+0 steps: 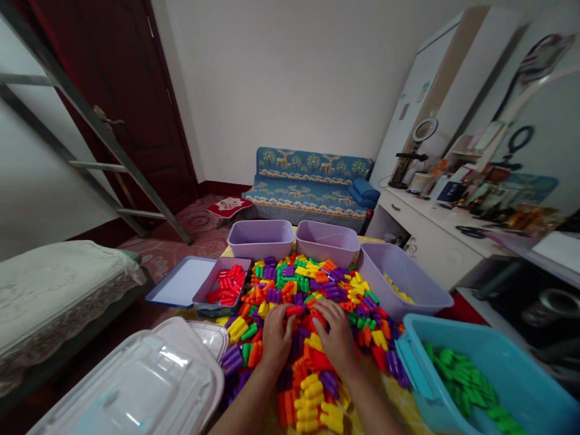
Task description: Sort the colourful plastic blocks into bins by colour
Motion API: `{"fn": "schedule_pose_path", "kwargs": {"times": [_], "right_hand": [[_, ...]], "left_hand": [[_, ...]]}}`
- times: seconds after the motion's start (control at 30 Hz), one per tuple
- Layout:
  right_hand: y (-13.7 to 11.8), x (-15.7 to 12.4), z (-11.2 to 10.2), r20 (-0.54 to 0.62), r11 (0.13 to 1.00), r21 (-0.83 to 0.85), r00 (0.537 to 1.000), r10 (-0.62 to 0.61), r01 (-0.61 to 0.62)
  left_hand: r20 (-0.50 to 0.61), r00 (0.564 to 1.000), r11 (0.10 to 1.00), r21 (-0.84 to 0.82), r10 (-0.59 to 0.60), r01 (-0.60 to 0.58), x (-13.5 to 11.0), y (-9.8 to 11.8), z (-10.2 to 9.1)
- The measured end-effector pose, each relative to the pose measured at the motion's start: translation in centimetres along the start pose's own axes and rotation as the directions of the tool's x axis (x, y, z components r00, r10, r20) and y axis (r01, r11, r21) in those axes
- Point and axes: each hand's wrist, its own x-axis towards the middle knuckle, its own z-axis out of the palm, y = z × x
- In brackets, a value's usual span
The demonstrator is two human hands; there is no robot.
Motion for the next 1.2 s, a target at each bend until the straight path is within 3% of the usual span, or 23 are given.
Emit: {"fn": "schedule_pose_path", "kwargs": {"times": [0.1, 0.17, 0.33, 0.5, 0.7, 0.8, 0.87, 0.93, 1.0, 1.03, 1.13, 1.2], "right_hand": [[-1.4, 0.2, 0.5, 0.171, 0.991, -0.131, 0.985, -0.009, 0.032], [-2.0, 0.5, 0.4, 0.211, 0.977, -0.215, 0.977, 0.031, 0.016], [-1.4, 0.3, -0.6, 0.139, 0.93, -0.368, 0.987, 0.079, -0.023], [-0.4, -0.3, -0.8, 0.072, 0.908, -0.414, 0.993, 0.094, -0.056], [-0.6, -0.3, 0.5, 0.236, 0.927, -0.374, 0.968, 0.085, 0.01], [-0.6, -0.5, 0.8, 0.258, 0.916, -0.401, 0.959, 0.119, -0.006], [-0.6, -0.6, 0.9, 0.253, 0.911, -0.413, 0.959, 0.124, -0.009], [-0.5, -0.6, 0.9, 0.248, 0.909, -0.417, 0.961, 0.121, -0.007], [-0.5, -0.6, 0.9, 0.244, 0.91, -0.415, 0.962, 0.12, -0.008], [-0.4, -0.6, 1.0, 0.242, 0.91, -0.414, 0.963, 0.122, -0.011], [-0.3, -0.7, 1.1, 0.238, 0.91, -0.415, 0.963, 0.128, -0.018], [-0.2, -0.7, 1.2, 0.235, 0.909, -0.416, 0.963, 0.129, -0.02]], "left_hand": [[0.007, 1.0, 1.0, 0.013, 0.007, -0.008, 0.0, -0.1, 0.0], [0.008, 1.0, 1.0, 0.022, 0.011, -0.012, 0.0, -0.1, 0.0], [0.006, 1.0, 0.999, 0.026, 0.023, -0.023, 0.0, 0.3, -0.1], [0.005, 1.0, 0.999, 0.027, 0.021, -0.021, 0.0, 0.7, -0.2], [-0.002, 1.0, 0.999, -0.04, 0.014, -0.014, 0.0, 0.3, -0.2], [-0.017, 1.0, 0.992, -0.128, 0.011, -0.013, 0.1, 0.7, -0.6], [-0.048, 0.998, 0.977, -0.212, -0.035, 0.024, 0.5, 1.5, -1.0], [-0.092, 0.982, 0.932, -0.341, -0.164, 0.124, 1.5, 2.2, -1.7], [-0.127, 0.921, 0.8, -0.548, -0.368, 0.244, 2.9, 2.6, -2.4], [-0.128, 0.869, 0.687, -0.672, -0.477, 0.278, 3.8, 2.6, -2.9], [-0.058, 0.671, 0.284, -0.93, -0.739, 0.232, 6.3, 1.8, -4.9], [0.038, 0.544, 0.093, -0.973, -0.838, 0.212, 7.5, 1.2, -6.4]]}}
